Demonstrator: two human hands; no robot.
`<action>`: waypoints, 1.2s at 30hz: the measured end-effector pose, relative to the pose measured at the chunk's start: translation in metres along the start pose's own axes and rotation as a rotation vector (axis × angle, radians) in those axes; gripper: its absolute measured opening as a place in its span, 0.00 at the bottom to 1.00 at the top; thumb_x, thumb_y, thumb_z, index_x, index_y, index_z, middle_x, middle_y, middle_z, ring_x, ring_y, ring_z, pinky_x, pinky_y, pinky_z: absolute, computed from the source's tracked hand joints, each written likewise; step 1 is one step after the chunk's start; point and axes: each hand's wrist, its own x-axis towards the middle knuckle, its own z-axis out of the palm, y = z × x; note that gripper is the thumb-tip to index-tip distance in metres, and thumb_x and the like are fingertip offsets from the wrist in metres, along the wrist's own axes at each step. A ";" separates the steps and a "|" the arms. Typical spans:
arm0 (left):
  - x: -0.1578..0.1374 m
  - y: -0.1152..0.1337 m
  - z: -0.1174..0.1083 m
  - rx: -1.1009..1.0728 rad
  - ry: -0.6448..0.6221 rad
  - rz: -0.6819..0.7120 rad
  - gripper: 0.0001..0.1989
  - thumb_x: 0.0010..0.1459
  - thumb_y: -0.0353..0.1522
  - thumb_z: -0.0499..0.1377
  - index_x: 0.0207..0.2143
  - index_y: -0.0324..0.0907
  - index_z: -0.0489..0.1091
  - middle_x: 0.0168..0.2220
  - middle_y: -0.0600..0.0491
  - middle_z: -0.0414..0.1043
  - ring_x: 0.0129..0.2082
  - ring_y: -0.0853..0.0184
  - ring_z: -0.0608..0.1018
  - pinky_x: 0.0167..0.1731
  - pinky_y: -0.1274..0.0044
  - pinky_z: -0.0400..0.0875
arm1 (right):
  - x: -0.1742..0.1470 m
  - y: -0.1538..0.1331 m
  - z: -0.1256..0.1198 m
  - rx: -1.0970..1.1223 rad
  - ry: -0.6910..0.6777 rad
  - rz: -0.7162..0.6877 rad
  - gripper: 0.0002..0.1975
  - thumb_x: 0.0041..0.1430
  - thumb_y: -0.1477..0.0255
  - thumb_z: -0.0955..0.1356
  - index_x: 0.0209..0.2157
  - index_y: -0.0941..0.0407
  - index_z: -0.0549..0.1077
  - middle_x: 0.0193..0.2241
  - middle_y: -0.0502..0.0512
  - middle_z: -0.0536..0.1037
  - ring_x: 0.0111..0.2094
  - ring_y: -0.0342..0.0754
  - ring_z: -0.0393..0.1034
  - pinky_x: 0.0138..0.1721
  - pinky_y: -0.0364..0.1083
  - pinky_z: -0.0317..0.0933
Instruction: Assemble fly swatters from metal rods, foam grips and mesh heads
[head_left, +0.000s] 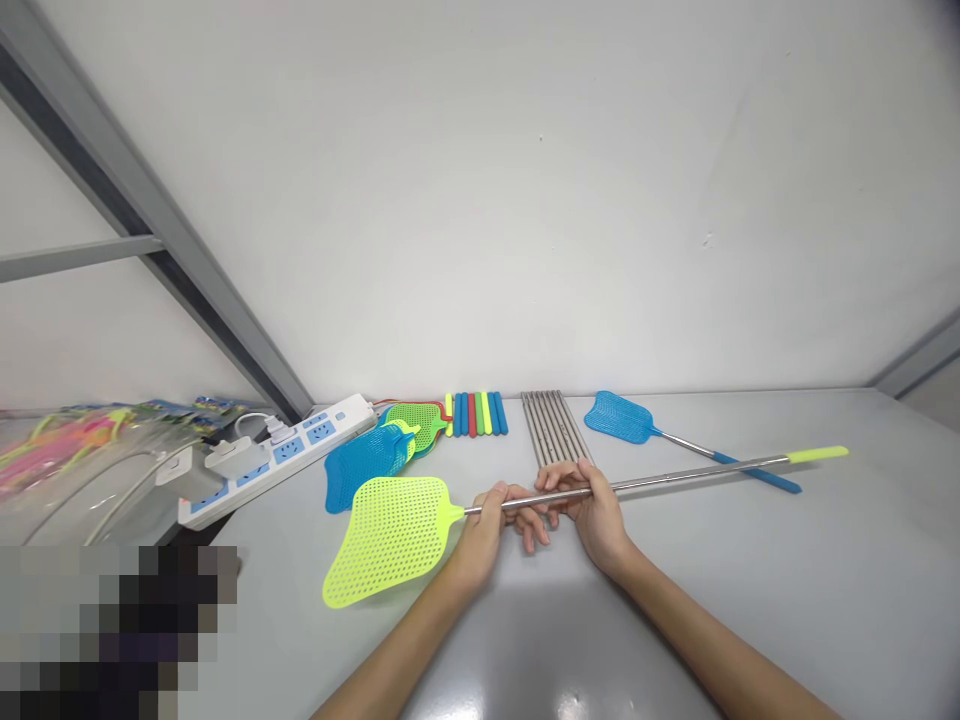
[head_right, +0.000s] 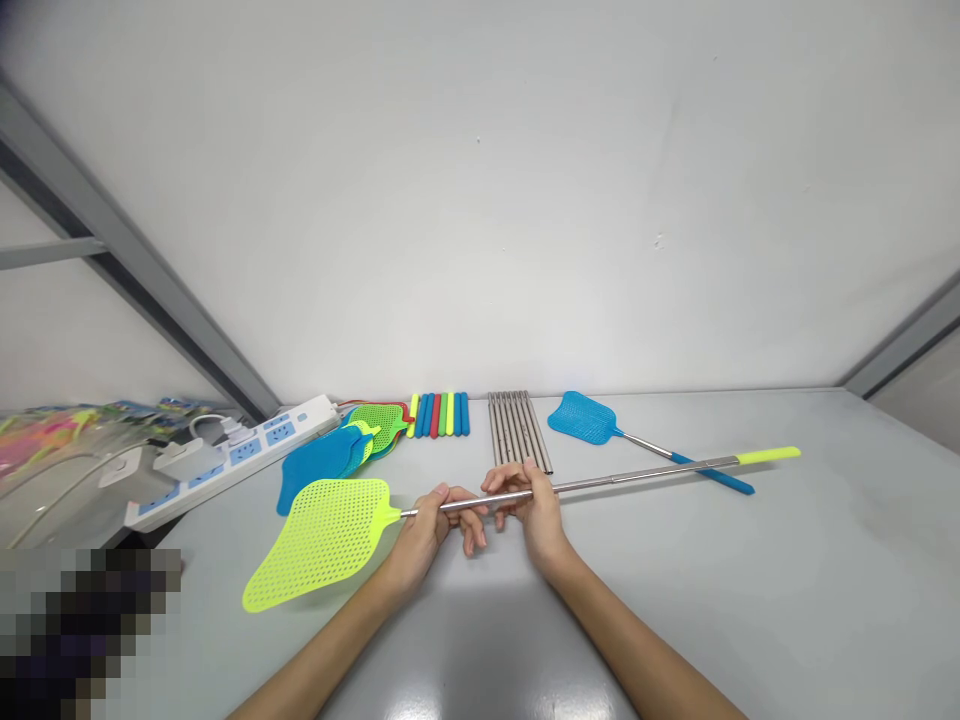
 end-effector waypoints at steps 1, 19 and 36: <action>0.000 0.000 0.000 0.008 0.000 -0.003 0.24 0.56 0.38 0.36 0.26 0.35 0.67 0.20 0.49 0.70 0.16 0.69 0.68 0.21 0.76 0.62 | 0.000 0.000 0.000 -0.010 -0.014 0.011 0.22 0.52 0.61 0.56 0.18 0.60 0.70 0.22 0.55 0.70 0.18 0.44 0.62 0.14 0.41 0.53; -0.001 0.000 0.002 0.092 -0.001 -0.019 0.25 0.57 0.38 0.35 0.28 0.35 0.68 0.18 0.50 0.70 0.17 0.69 0.67 0.22 0.76 0.61 | -0.004 0.001 0.002 -0.027 -0.096 0.092 0.26 0.54 0.57 0.52 0.32 0.59 0.72 0.31 0.60 0.74 0.22 0.47 0.66 0.23 0.47 0.60; -0.002 -0.005 0.003 0.083 -0.020 -0.043 0.26 0.57 0.40 0.35 0.28 0.34 0.67 0.19 0.49 0.70 0.11 0.73 0.63 0.16 0.79 0.58 | -0.006 0.001 0.004 -0.077 -0.099 0.129 0.27 0.52 0.54 0.52 0.33 0.59 0.72 0.34 0.60 0.73 0.25 0.48 0.66 0.29 0.49 0.60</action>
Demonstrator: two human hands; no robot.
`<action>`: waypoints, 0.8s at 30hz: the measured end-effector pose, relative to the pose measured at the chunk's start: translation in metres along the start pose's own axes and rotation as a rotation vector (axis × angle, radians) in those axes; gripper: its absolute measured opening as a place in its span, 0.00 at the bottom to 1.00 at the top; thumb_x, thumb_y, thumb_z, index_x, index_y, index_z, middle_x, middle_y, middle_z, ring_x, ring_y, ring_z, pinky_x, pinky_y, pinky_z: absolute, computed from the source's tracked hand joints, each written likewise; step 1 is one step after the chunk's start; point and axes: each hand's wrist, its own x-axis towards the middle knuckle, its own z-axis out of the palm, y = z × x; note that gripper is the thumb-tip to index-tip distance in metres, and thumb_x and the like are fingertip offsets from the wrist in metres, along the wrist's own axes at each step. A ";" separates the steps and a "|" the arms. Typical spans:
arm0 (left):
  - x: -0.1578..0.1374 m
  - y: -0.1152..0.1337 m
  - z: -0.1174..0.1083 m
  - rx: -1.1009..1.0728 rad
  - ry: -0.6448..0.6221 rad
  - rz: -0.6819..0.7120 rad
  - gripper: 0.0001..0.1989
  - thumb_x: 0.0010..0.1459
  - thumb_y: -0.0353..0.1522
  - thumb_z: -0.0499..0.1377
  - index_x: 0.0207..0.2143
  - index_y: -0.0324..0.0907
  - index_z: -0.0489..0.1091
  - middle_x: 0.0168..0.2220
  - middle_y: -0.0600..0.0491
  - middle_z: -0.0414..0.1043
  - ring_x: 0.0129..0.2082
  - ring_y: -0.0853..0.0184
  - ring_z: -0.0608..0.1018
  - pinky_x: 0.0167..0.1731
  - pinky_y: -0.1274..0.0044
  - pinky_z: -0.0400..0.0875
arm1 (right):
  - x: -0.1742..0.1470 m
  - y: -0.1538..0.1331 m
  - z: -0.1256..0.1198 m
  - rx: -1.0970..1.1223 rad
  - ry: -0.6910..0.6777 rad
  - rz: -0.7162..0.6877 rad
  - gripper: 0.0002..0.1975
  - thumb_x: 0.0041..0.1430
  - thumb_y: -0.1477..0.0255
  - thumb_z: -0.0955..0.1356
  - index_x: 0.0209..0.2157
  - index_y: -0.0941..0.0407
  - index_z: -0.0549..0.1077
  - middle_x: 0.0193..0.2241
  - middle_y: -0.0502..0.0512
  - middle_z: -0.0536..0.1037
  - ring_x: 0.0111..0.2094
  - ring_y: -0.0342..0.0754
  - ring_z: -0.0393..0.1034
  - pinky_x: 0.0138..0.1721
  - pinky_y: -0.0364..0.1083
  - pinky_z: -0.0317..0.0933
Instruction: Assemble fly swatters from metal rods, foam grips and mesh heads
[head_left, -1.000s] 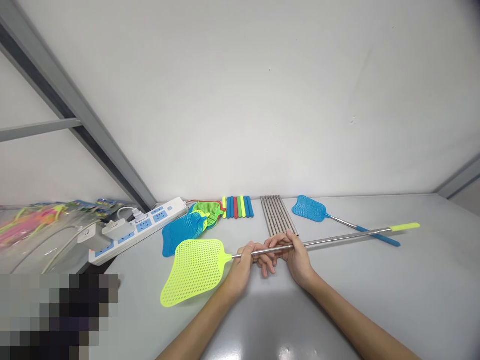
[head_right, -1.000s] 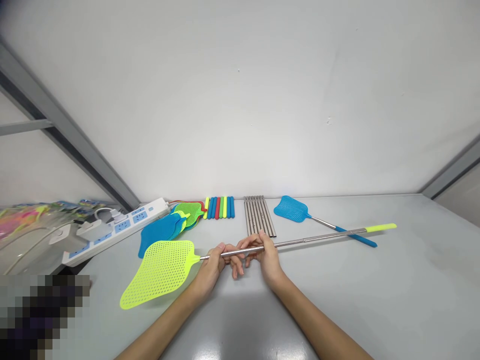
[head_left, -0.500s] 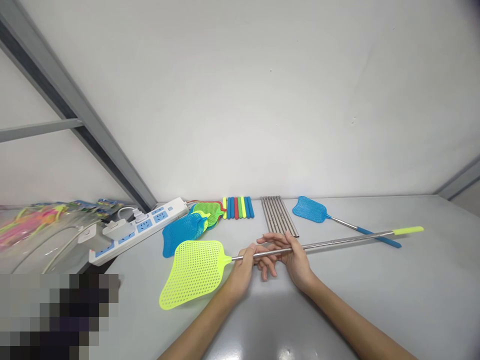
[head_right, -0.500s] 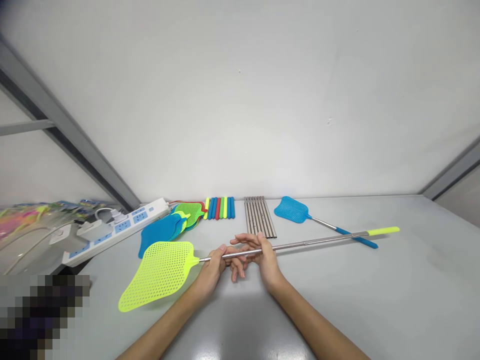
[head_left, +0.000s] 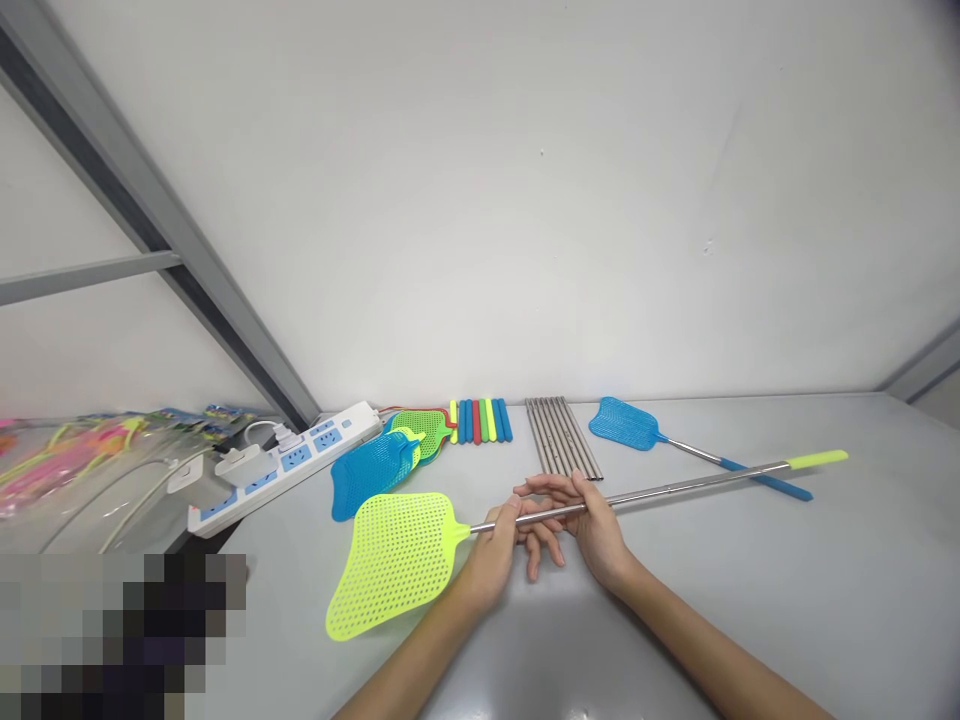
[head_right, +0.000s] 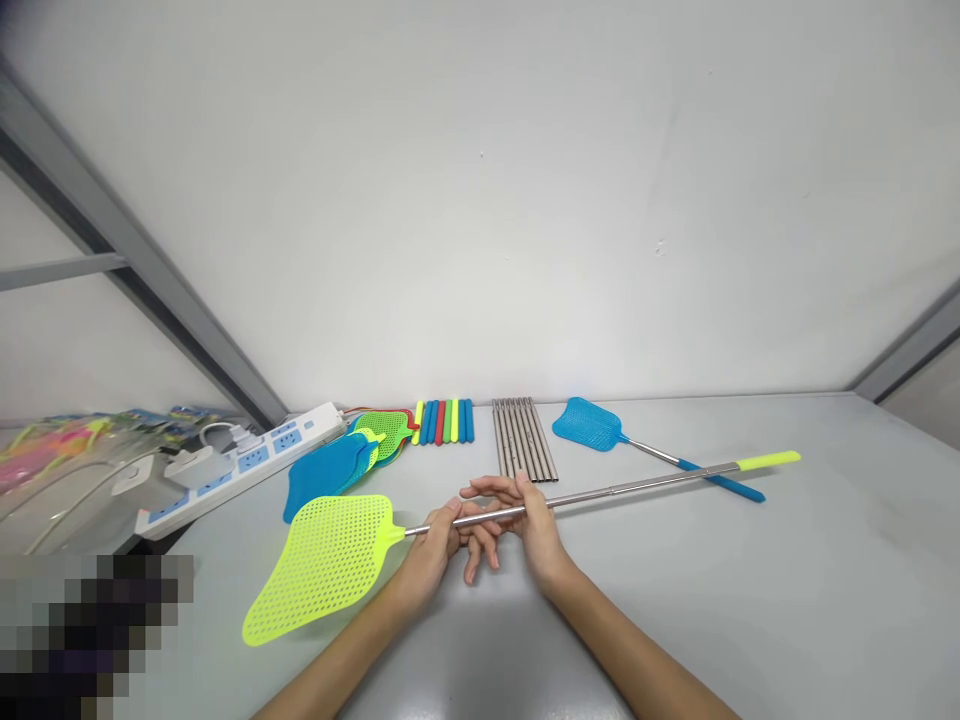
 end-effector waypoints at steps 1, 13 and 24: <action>0.000 0.000 0.000 0.001 -0.002 0.002 0.26 0.57 0.40 0.35 0.27 0.34 0.67 0.19 0.49 0.70 0.11 0.73 0.63 0.16 0.79 0.58 | 0.000 0.000 0.000 -0.001 0.004 0.002 0.27 0.52 0.54 0.53 0.33 0.59 0.72 0.34 0.60 0.73 0.26 0.48 0.66 0.29 0.49 0.60; -0.001 0.001 0.004 0.033 0.048 0.019 0.25 0.57 0.39 0.36 0.30 0.34 0.68 0.17 0.52 0.70 0.13 0.72 0.65 0.21 0.78 0.62 | 0.000 0.000 0.002 0.031 0.033 0.040 0.24 0.53 0.58 0.55 0.31 0.59 0.73 0.26 0.57 0.74 0.22 0.46 0.65 0.30 0.48 0.59; 0.003 -0.001 0.001 -0.012 0.021 0.007 0.26 0.57 0.40 0.36 0.29 0.34 0.69 0.16 0.51 0.69 0.13 0.71 0.65 0.19 0.78 0.60 | 0.003 0.000 0.000 0.055 0.048 0.087 0.23 0.51 0.57 0.56 0.28 0.60 0.73 0.25 0.56 0.73 0.27 0.50 0.68 0.30 0.48 0.60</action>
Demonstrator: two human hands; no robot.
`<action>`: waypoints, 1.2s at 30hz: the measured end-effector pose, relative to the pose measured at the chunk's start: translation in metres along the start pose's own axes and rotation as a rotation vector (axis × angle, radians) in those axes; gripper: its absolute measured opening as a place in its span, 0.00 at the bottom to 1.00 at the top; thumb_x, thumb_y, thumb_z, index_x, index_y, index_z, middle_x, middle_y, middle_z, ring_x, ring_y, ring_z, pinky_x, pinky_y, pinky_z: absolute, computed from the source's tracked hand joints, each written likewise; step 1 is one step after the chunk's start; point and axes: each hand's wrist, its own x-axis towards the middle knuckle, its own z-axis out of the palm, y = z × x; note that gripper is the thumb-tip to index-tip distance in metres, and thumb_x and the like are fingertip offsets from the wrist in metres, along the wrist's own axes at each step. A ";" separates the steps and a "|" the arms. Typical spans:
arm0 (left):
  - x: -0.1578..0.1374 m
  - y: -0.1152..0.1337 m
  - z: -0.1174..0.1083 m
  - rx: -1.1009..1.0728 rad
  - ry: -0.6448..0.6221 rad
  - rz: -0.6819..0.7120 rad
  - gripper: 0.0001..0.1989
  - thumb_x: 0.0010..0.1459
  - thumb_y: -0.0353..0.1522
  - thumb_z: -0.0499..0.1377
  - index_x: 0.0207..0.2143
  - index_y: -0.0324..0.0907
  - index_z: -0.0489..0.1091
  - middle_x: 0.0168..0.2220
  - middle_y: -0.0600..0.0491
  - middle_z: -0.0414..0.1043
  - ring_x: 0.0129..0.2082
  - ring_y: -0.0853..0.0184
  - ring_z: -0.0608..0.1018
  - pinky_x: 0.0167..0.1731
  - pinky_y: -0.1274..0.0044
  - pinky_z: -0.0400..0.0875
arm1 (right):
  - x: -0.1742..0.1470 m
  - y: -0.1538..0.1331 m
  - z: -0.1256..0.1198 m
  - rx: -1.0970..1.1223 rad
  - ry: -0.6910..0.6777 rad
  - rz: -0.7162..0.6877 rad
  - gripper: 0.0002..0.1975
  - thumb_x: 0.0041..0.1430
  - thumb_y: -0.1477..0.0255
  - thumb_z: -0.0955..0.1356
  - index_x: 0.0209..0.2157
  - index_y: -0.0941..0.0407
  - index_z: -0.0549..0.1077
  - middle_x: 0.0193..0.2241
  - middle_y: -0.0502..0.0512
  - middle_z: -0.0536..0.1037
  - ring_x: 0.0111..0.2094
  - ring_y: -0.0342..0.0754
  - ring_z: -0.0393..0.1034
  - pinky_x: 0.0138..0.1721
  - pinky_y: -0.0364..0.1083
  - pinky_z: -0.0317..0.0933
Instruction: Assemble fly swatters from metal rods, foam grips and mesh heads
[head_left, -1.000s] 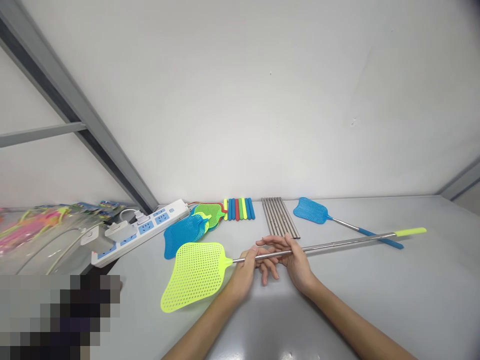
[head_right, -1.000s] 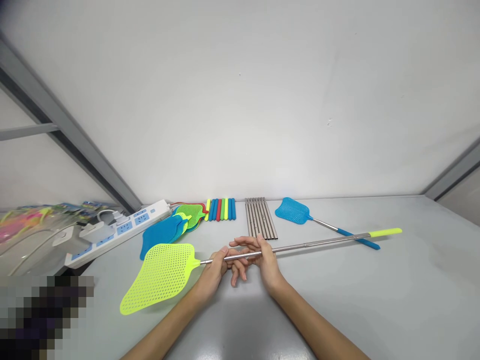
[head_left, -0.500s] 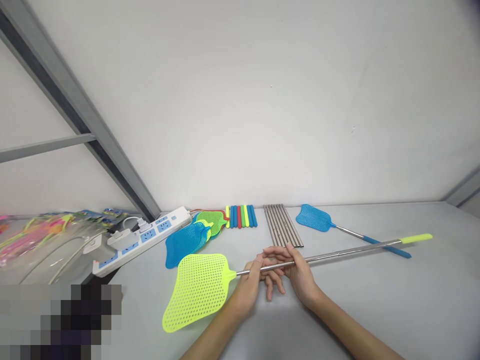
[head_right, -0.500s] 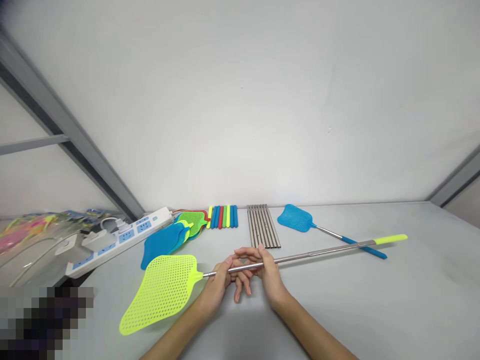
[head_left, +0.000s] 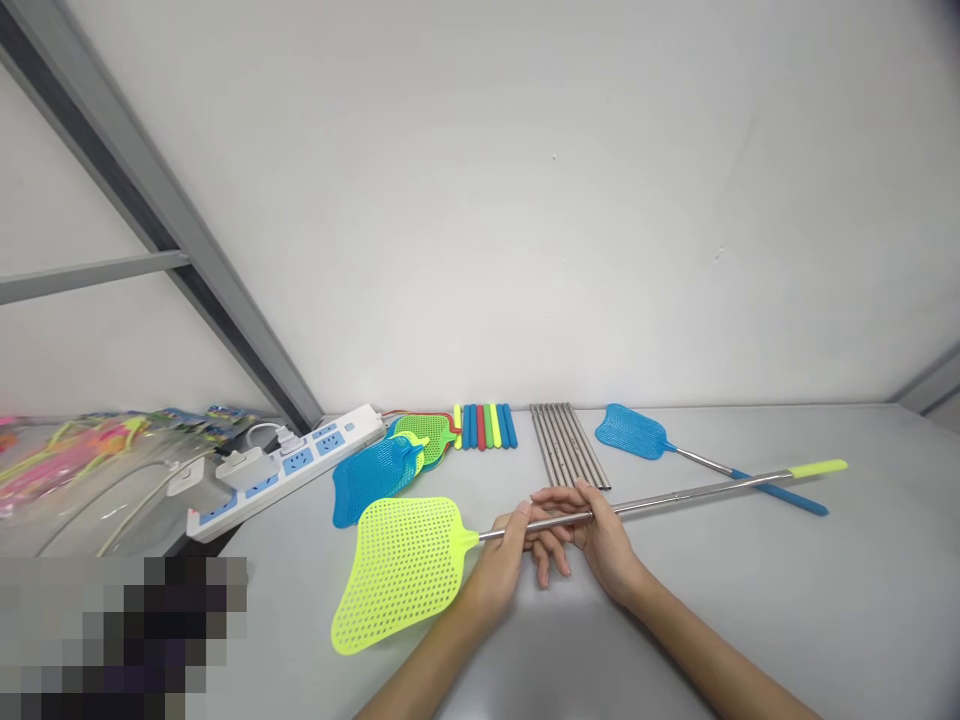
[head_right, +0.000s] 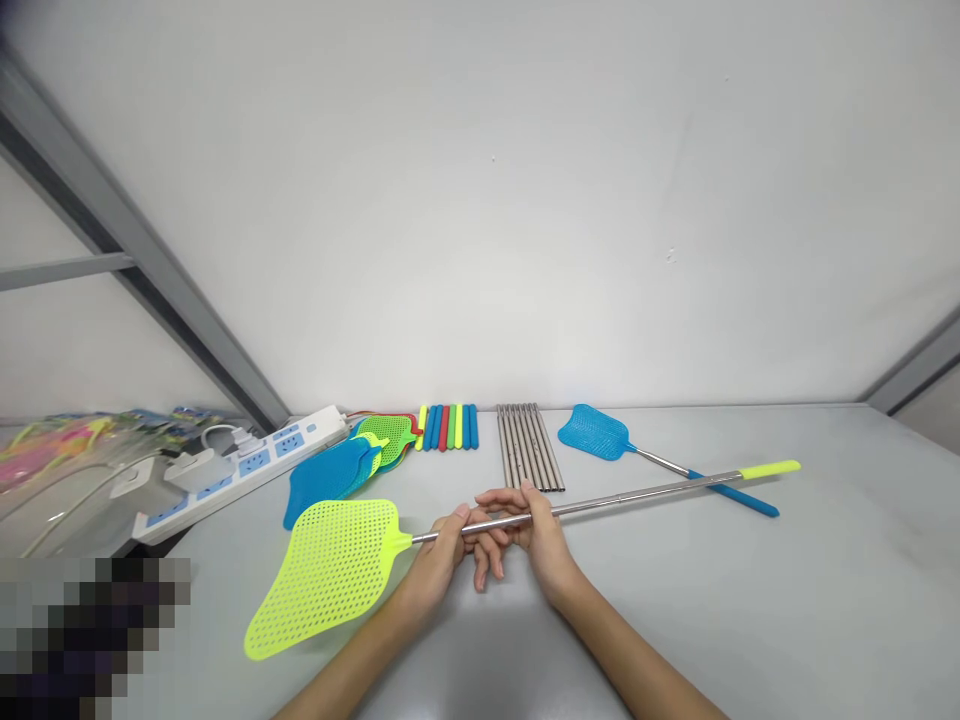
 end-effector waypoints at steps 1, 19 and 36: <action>0.000 0.000 0.000 0.005 0.007 0.001 0.26 0.57 0.40 0.36 0.29 0.34 0.69 0.16 0.51 0.69 0.13 0.71 0.65 0.19 0.78 0.60 | 0.001 0.000 -0.001 -0.002 0.005 0.002 0.23 0.51 0.57 0.56 0.28 0.60 0.73 0.24 0.56 0.73 0.27 0.50 0.68 0.29 0.47 0.60; 0.000 0.003 0.000 -0.025 0.051 -0.002 0.25 0.55 0.42 0.40 0.27 0.35 0.70 0.17 0.52 0.67 0.15 0.71 0.67 0.19 0.79 0.61 | 0.002 0.006 -0.001 -0.054 0.079 -0.075 0.21 0.51 0.58 0.57 0.24 0.61 0.70 0.14 0.52 0.68 0.15 0.44 0.63 0.17 0.42 0.56; -0.002 0.009 -0.003 -0.114 0.141 -0.001 0.11 0.49 0.36 0.55 0.31 0.36 0.67 0.19 0.57 0.63 0.18 0.76 0.64 0.23 0.81 0.58 | 0.002 0.000 -0.001 -0.264 0.081 0.030 0.15 0.48 0.62 0.63 0.17 0.57 0.60 0.07 0.41 0.53 0.10 0.35 0.44 0.12 0.38 0.37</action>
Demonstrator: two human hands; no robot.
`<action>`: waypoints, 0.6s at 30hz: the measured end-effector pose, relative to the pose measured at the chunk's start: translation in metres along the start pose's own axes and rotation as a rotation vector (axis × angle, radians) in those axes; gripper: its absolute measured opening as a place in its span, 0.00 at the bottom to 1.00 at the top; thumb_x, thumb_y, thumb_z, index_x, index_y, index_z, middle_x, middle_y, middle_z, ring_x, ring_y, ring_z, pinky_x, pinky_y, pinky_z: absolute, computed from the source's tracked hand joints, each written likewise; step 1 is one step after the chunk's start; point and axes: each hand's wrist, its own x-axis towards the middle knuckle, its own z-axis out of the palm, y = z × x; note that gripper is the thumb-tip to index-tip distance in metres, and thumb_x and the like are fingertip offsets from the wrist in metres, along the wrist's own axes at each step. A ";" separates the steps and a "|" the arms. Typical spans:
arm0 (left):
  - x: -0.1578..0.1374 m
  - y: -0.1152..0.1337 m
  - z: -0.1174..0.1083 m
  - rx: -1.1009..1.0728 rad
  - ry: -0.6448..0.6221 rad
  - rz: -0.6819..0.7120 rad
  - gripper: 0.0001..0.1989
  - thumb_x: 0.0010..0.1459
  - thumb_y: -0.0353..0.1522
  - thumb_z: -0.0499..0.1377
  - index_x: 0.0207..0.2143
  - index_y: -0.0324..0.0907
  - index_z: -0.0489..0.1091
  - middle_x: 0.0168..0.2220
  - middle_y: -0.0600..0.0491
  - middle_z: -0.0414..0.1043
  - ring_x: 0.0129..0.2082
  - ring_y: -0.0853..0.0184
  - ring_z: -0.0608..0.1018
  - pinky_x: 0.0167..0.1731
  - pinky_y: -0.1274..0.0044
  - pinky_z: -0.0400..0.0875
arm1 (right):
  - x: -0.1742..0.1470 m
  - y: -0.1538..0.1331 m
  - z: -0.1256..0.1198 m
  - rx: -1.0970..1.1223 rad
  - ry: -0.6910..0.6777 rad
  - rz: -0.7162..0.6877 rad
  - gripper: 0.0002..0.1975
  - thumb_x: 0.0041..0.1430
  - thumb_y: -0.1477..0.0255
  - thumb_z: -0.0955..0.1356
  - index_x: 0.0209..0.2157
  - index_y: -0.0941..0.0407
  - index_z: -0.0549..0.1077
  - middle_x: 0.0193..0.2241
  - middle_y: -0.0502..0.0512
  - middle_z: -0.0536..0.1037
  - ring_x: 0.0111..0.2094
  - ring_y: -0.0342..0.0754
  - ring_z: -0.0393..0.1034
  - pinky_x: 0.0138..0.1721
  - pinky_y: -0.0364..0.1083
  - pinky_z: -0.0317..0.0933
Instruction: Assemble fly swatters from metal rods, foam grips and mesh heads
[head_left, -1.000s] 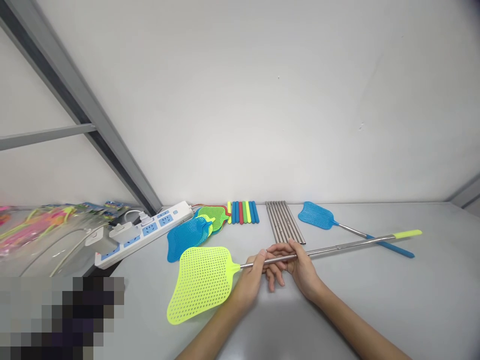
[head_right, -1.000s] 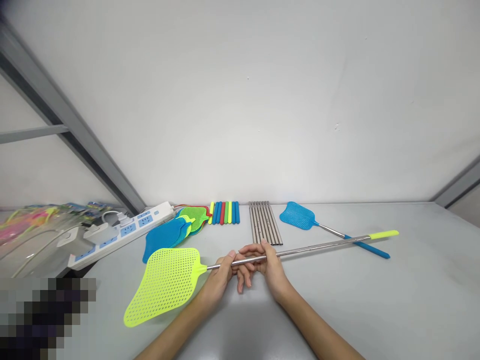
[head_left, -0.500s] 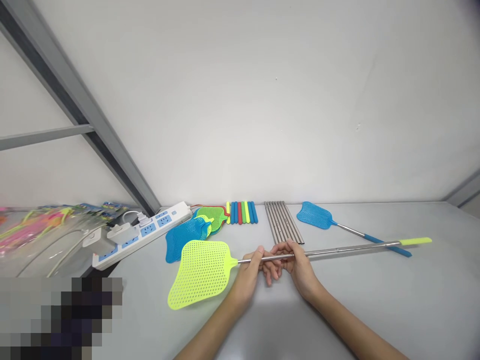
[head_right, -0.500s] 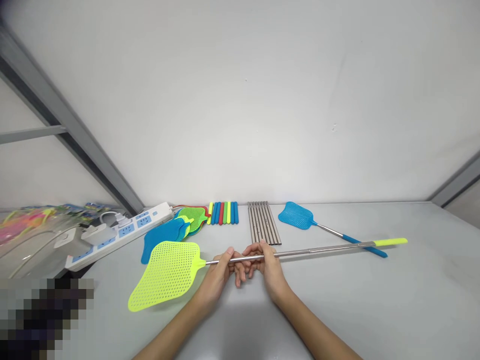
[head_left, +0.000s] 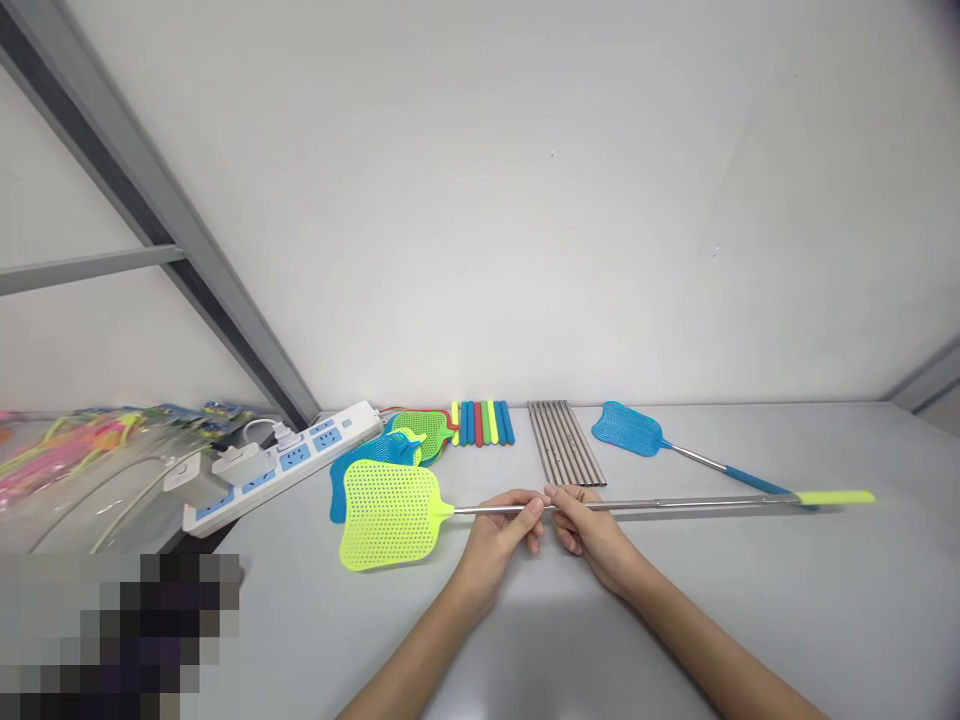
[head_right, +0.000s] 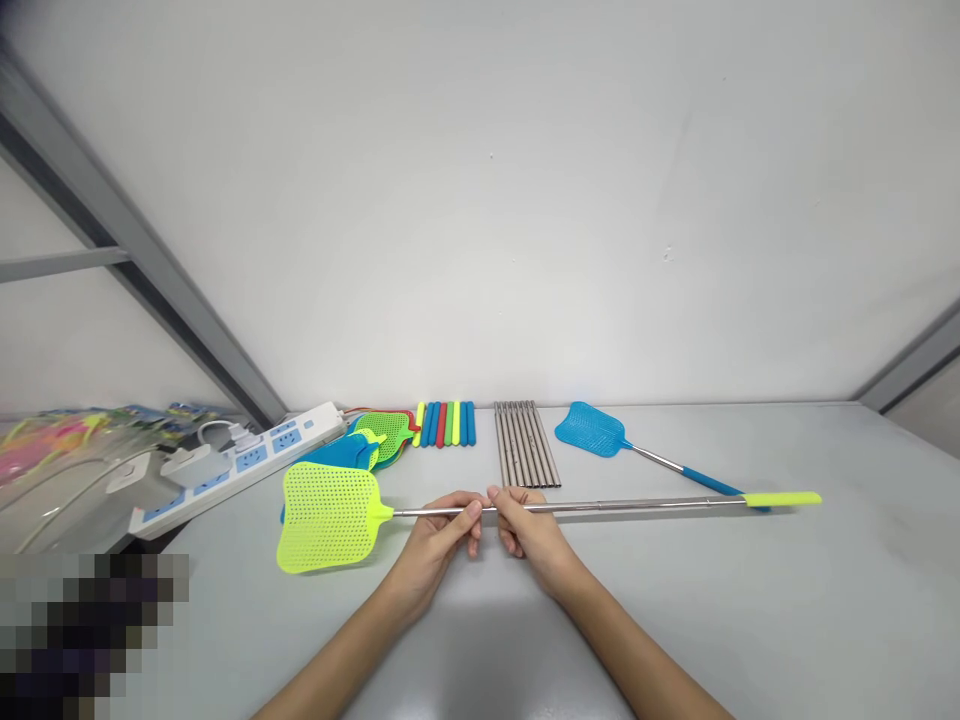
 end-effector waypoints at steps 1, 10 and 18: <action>0.000 0.001 0.000 0.006 -0.013 -0.002 0.11 0.49 0.36 0.55 0.32 0.36 0.67 0.20 0.56 0.63 0.18 0.76 0.64 0.23 0.80 0.59 | 0.000 -0.001 0.000 0.004 -0.007 -0.004 0.15 0.48 0.62 0.63 0.17 0.57 0.60 0.08 0.41 0.54 0.10 0.35 0.44 0.12 0.38 0.37; -0.001 0.001 0.003 -0.253 -0.106 -0.040 0.09 0.52 0.30 0.47 0.25 0.37 0.65 0.18 0.54 0.62 0.22 0.70 0.66 0.23 0.79 0.59 | -0.002 -0.002 -0.001 0.095 -0.100 -0.030 0.17 0.49 0.64 0.64 0.14 0.58 0.59 0.10 0.44 0.56 0.13 0.36 0.51 0.15 0.39 0.43; -0.002 0.002 0.002 -0.380 -0.150 -0.066 0.16 0.55 0.31 0.41 0.24 0.36 0.64 0.18 0.51 0.62 0.22 0.69 0.66 0.24 0.77 0.59 | -0.003 -0.002 -0.003 0.274 -0.134 -0.085 0.19 0.53 0.65 0.59 0.12 0.59 0.61 0.11 0.48 0.59 0.15 0.40 0.56 0.18 0.42 0.47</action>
